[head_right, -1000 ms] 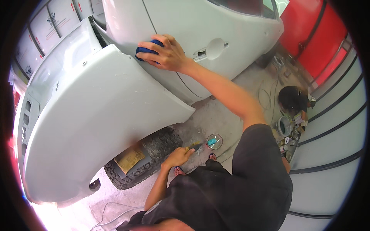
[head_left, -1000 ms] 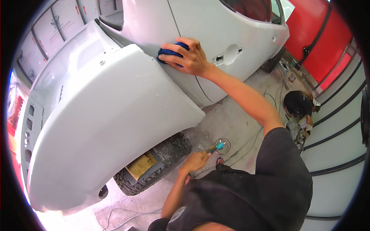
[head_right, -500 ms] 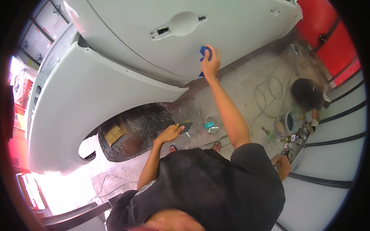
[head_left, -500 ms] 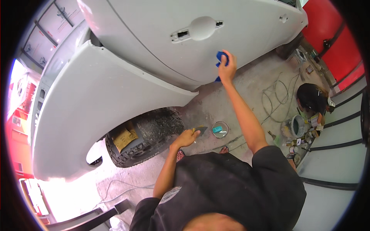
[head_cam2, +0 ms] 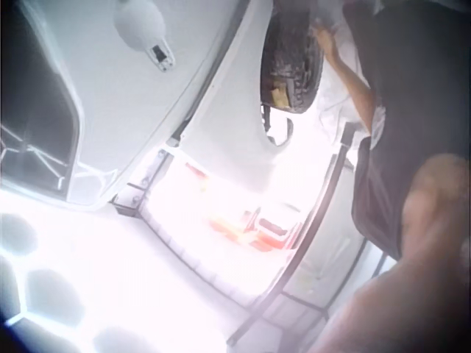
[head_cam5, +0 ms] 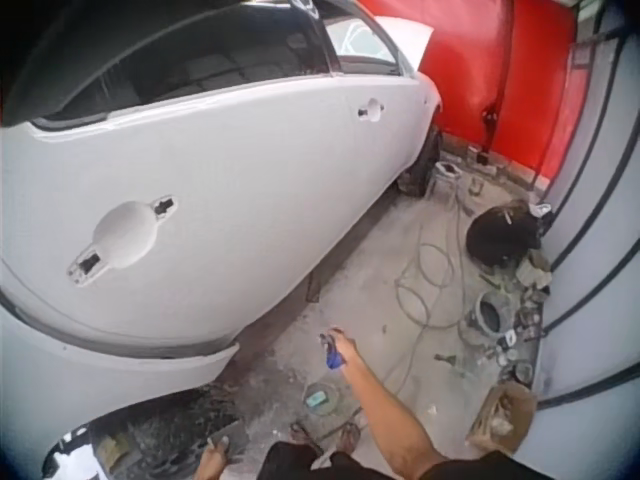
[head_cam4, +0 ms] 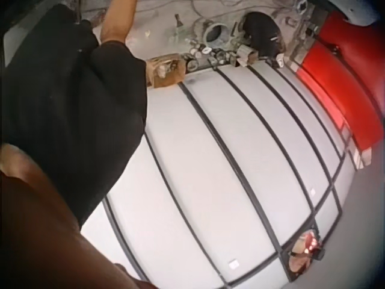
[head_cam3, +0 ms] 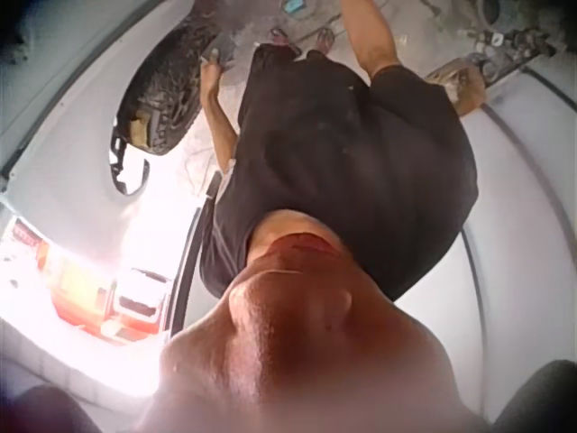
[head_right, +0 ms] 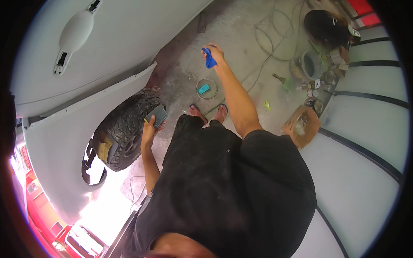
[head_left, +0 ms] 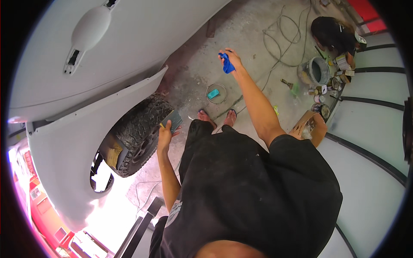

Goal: Wet sanding the exterior body panels of a white pickup truck.

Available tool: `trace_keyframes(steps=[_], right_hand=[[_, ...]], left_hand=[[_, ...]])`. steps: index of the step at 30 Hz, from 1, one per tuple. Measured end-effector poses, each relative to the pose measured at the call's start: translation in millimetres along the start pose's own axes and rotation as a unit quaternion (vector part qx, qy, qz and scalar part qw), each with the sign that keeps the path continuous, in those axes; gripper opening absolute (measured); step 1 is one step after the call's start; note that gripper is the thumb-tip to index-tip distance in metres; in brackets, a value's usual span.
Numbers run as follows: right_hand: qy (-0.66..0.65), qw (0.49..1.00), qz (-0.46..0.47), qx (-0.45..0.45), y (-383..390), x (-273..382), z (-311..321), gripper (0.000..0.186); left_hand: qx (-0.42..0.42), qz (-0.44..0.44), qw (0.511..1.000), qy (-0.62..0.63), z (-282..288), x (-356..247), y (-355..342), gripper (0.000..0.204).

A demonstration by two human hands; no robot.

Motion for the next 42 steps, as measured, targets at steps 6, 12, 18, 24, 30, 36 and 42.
trace_keyframes(steps=[6, 12, 18, 24, 30, 36, 42], right_hand=[[0.130, 0.991, 0.012, 0.039, -9.3, -23.4, -1.1, 0.017], [0.312, 0.946, 0.046, -0.080, -48.9, -75.2, 20.6, 0.035], [0.459, 0.865, 0.127, -0.158, -140.6, -169.5, 111.3, 0.051], [0.433, 0.869, -0.050, -0.234, -176.0, -264.1, 191.5, 0.052], [0.328, 0.900, -0.187, -0.219, -249.4, -307.9, 285.2, 0.065], [0.444, 0.864, -0.085, -0.220, -303.0, -355.6, 383.8, 0.074], [0.567, 0.811, -0.054, -0.131, -312.6, -410.4, 324.5, 0.072]], left_hand=[[0.042, 0.039, 0.998, 0.029, -30.6, -2.2, -50.7, 0.042], [0.066, 0.178, 0.980, 0.058, -109.6, 51.0, -123.0, 0.042], [0.139, 0.204, 0.958, -0.147, -208.7, 141.5, -203.4, 0.047], [0.042, 0.258, 0.956, -0.132, -261.5, 240.1, -293.2, 0.045], [0.027, 0.070, 0.921, -0.381, -337.7, 308.2, -399.6, 0.043], [0.029, 0.123, 0.919, -0.372, -379.5, 379.1, -429.7, 0.044], [-0.082, 0.196, 0.915, -0.343, -287.3, 486.0, -486.1, 0.045]])
Point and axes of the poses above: each hand's wrist, its own y-axis away from the middle knuckle, its own z-axis out of the back of the hand, x = y × z, the point moved 5 cm from there along -y, towards the middle knuckle, and after that the axes turned 9 degrees about -x, right-handed, at the moved point
